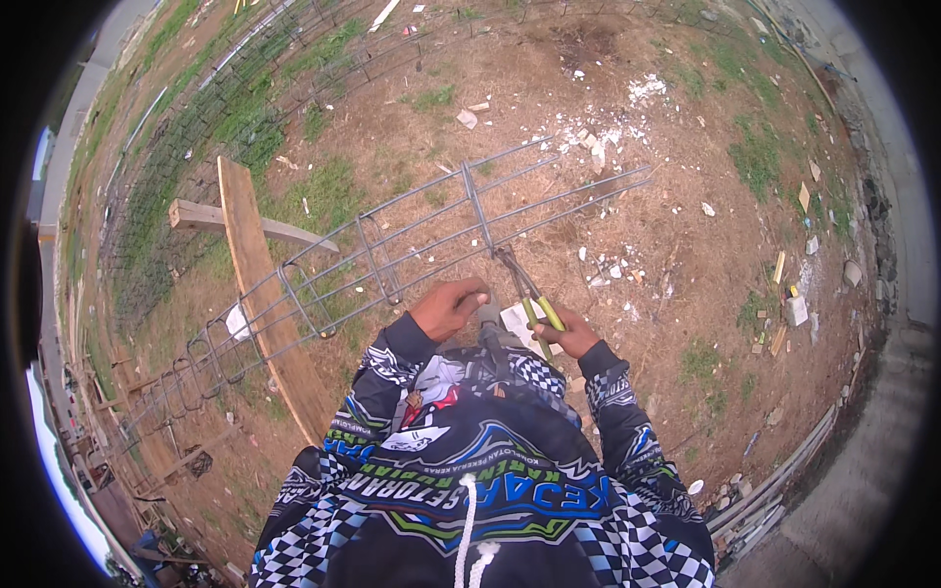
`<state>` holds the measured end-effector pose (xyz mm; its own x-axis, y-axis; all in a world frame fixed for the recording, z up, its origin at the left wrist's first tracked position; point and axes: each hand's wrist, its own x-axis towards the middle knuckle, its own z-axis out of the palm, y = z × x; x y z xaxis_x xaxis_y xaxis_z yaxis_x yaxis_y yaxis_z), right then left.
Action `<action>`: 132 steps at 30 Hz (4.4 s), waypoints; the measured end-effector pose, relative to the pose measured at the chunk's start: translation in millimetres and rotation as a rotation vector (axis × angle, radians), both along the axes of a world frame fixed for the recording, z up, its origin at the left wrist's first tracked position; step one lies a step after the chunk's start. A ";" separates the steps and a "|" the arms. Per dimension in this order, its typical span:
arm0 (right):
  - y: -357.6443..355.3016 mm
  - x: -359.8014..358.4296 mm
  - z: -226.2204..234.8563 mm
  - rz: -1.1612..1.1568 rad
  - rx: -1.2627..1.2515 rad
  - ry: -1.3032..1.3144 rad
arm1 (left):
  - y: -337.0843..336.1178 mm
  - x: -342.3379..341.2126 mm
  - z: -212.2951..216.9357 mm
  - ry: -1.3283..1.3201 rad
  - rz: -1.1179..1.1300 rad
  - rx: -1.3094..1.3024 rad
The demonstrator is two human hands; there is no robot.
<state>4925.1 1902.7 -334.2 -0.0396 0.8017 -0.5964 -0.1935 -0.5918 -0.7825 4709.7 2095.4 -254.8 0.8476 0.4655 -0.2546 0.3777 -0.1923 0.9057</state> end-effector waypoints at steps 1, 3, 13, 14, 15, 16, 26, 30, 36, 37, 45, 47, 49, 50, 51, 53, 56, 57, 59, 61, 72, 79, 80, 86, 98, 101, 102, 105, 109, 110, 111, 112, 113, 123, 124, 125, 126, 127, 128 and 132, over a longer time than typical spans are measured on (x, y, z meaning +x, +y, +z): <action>5.5 -1.1 11.7 -0.006 -0.008 0.028 | 5.0 -4.8 -0.3 0.019 -0.015 0.013; 10.9 -0.1 31.3 0.011 -0.060 -0.021 | 8.2 -9.3 2.5 0.053 -0.034 0.027; 8.8 4.6 28.5 0.124 0.112 -0.478 | 3.3 -11.4 2.6 -0.002 -0.015 0.008; 10.4 4.7 31.1 0.143 0.116 -0.517 | 3.7 -12.0 2.5 -0.008 -0.013 -0.001; 9.6 5.4 30.4 0.149 0.133 -0.558 | 3.5 -11.7 1.3 -0.009 -0.014 0.002; 8.2 5.9 28.5 0.155 0.151 -0.598 | 3.0 -11.9 -0.5 -0.009 -0.015 0.006; 26.9 -5.2 24.3 0.092 -0.137 -0.341 | -0.9 -11.1 -19.5 -0.019 -0.007 0.053; 31.5 -2.2 17.0 0.018 -0.371 -0.235 | -4.1 -7.7 -6.1 -0.037 -0.006 0.026; 38.1 -0.4 -0.7 0.111 -0.414 -0.593 | -9.8 -2.4 -11.4 -0.101 0.045 0.018; 35.1 0.5 -11.5 0.148 -0.195 -0.810 | -12.8 -0.7 -19.0 -0.123 0.059 0.008; 49.4 -10.9 11.4 0.079 -0.474 -0.269 | -8.5 10.4 -34.4 -0.125 0.123 -0.036; 37.0 -19.6 18.0 -0.049 -0.402 0.062 | 3.6 14.6 -36.8 -0.211 0.104 -0.070; 19.6 -22.5 15.8 -0.079 -0.293 0.399 | 18.4 20.7 -21.9 -0.354 0.304 -0.490; 13.0 -24.4 13.4 -0.135 -0.263 0.399 | 25.8 24.4 -16.0 -0.420 0.404 -0.702; 10.2 -28.6 12.9 -0.181 -0.234 0.400 | 34.7 23.8 -18.5 -0.499 0.523 -0.783; 9.1 -40.1 18.2 -0.359 -0.212 0.348 | 49.6 22.0 -31.0 -0.653 0.755 -0.945; 0.5 -52.2 14.3 -0.513 -0.121 -0.017 | 64.8 11.9 -6.6 -0.238 0.489 0.022; 1.6 -58.7 15.5 -0.559 -0.026 -0.187 | 65.8 5.9 2.4 -0.255 0.474 -0.070; 18.1 -65.0 35.9 -0.540 0.130 -0.359 | 69.5 -10.6 8.8 -0.372 0.594 -0.173; 44.1 -74.7 60.6 -0.485 0.182 -0.373 | 79.0 -35.7 9.6 -0.465 0.680 -0.248; 230.4 -183.7 43.7 0.206 0.338 -1.185 | 96.2 -216.9 7.3 -0.509 1.217 -0.151; 245.7 -194.3 24.5 0.221 0.312 -1.379 | 93.0 -217.4 19.7 -0.574 1.171 -0.254; 244.7 -194.7 22.8 0.233 0.318 -1.408 | 94.0 -213.1 20.9 -0.574 1.149 -0.271; 257.6 -220.7 96.9 -0.140 0.529 -0.797 | 97.2 -168.7 17.5 -0.434 0.897 -0.306; 245.7 -129.5 116.5 -0.467 0.368 -0.225 | 124.9 -60.3 15.1 -0.390 0.755 -0.340; 240.5 -101.0 116.9 -0.333 0.195 0.116 | 133.0 -15.3 19.5 -0.623 0.844 -0.404; 240.8 -92.0 114.7 -0.328 0.147 0.210 | 134.4 -5.0 15.6 -0.651 0.834 -0.412; 242.3 -60.9 103.2 -0.281 0.001 0.536 | 137.6 10.5 -0.8 -0.726 0.714 -0.531; 243.5 -26.5 87.1 -0.007 -0.099 0.585 | 145.6 14.7 -2.8 -0.578 0.544 -0.443; 243.9 -20.4 84.3 0.041 -0.099 0.523 | 146.6 19.9 1.2 -0.530 0.516 -0.391; 247.0 -12.4 82.1 0.095 -0.093 0.458 | 150.5 26.1 8.4 -0.488 0.490 -0.333; 249.5 -6.7 80.9 0.147 -0.087 0.392 | 154.0 30.8 11.4 -0.445 0.462 -0.276; 250.8 -2.7 82.4 0.173 -0.017 0.308 | 157.0 32.8 7.0 -0.439 0.451 -0.403; 267.4 8.6 97.9 0.458 0.360 -0.974 | 175.5 46.2 -57.1 0.120 0.680 -0.186; 272.5 11.2 99.4 0.489 0.339 -0.984 | 179.3 45.8 -57.2 0.228 0.583 0.038; 278.5 15.9 96.1 0.537 0.295 -0.931 | 182.8 46.0 -58.3 0.249 0.543 0.202; 284.5 23.3 88.0 0.577 0.251 -0.876 | 186.4 46.6 -59.8 0.270 0.495 0.368; 291.1 29.4 77.9 0.621 0.204 -0.818 | 188.9 46.2 -61.6 0.293 0.447 0.531; 298.8 34.3 68.1 0.647 0.171 -0.755 | 191.8 44.9 -62.7 0.295 0.468 0.600; 329.1 44.9 27.3 0.766 0.000 -0.666 | 205.9 40.1 -71.3 0.350 0.443 0.468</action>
<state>4970.0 2231.8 -307.0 -0.2023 0.7000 -0.6849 0.7133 -0.3739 -0.5928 4749.8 2301.3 -326.1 0.4602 0.8721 -0.1663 0.7621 -0.2919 0.5780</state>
